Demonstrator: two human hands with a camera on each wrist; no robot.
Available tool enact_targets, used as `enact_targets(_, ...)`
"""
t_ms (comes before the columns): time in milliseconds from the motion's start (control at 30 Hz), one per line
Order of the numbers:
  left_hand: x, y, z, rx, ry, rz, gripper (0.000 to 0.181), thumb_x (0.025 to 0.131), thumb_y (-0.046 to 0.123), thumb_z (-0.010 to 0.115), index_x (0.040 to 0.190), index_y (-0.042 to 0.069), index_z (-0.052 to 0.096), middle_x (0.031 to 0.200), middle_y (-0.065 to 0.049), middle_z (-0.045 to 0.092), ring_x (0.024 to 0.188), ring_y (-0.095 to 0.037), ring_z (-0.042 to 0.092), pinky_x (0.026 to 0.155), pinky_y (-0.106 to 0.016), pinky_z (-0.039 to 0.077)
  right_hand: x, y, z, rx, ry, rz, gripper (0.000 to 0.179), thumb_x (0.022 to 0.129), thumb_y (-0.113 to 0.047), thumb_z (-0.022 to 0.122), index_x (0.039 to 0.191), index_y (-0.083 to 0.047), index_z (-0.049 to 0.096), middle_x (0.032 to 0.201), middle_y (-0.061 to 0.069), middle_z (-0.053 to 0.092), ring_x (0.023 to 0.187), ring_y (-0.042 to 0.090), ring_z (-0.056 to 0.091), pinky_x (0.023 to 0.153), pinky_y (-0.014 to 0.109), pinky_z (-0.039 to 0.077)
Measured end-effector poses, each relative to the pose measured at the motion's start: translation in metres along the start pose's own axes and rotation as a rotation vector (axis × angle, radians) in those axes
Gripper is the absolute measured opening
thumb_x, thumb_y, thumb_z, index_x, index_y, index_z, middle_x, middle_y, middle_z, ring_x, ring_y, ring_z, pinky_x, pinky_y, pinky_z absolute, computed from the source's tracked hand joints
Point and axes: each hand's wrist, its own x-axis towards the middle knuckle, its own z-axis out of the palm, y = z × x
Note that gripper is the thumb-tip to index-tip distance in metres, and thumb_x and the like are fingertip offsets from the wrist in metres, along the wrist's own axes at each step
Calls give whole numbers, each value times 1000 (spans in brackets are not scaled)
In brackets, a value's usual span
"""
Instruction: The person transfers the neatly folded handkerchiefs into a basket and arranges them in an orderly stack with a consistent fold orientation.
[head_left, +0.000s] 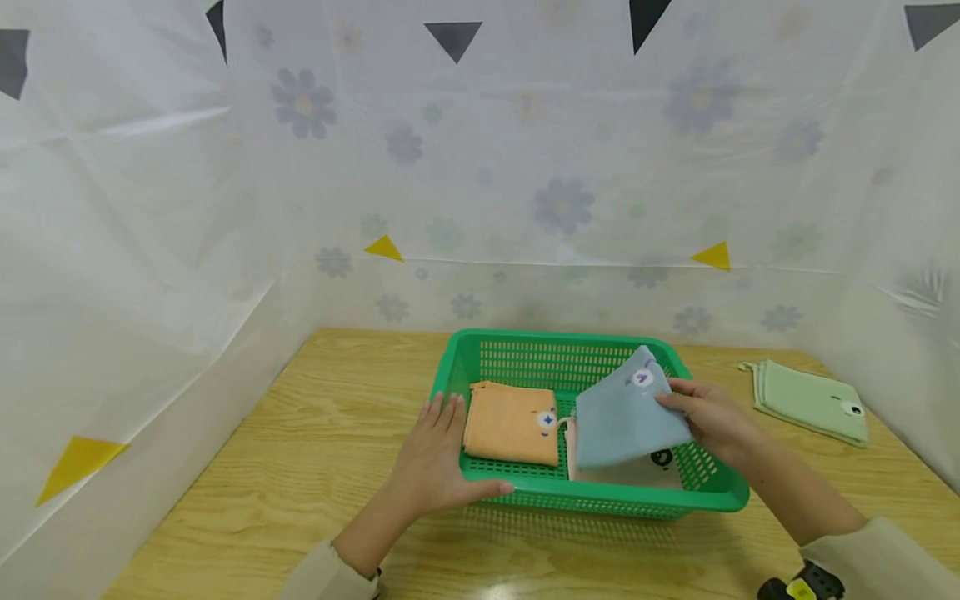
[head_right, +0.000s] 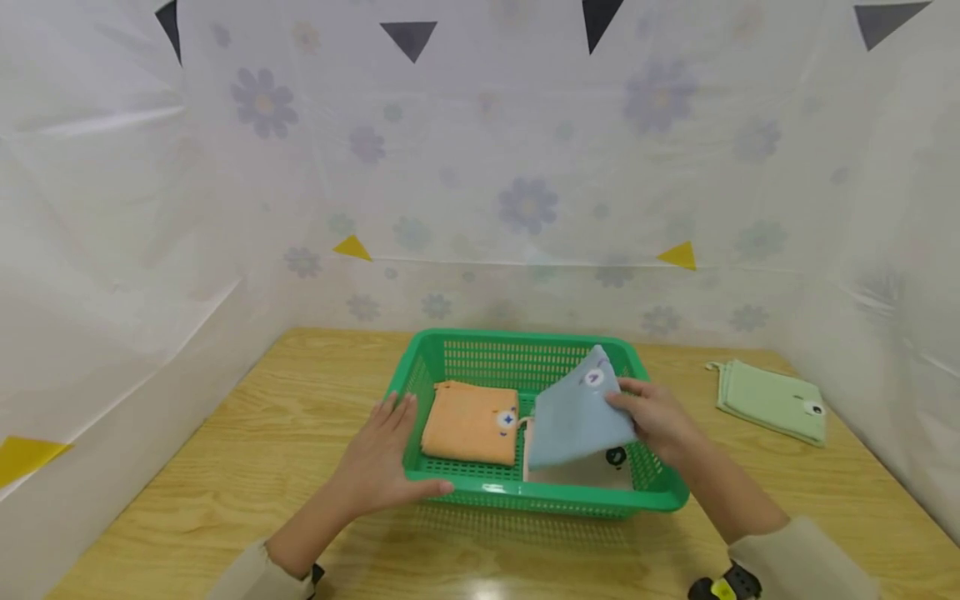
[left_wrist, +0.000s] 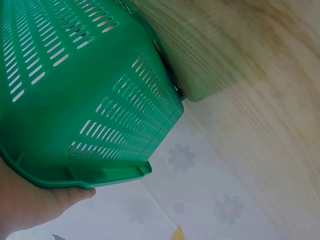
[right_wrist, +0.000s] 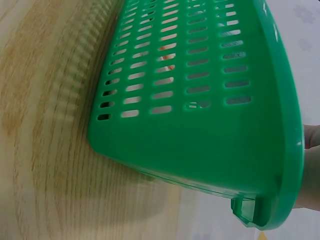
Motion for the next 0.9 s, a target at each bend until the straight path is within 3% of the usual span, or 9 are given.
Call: enact_targets(900,0,1,0,-6,13,7,129,62,95,20,147,-3,17,151,-22,21,143,-37,11,117,-49,12,-1,12,13,11,-41,16,70,99,-24,45,147,8,4,98,-10,59,86,4,61,76,26,54)
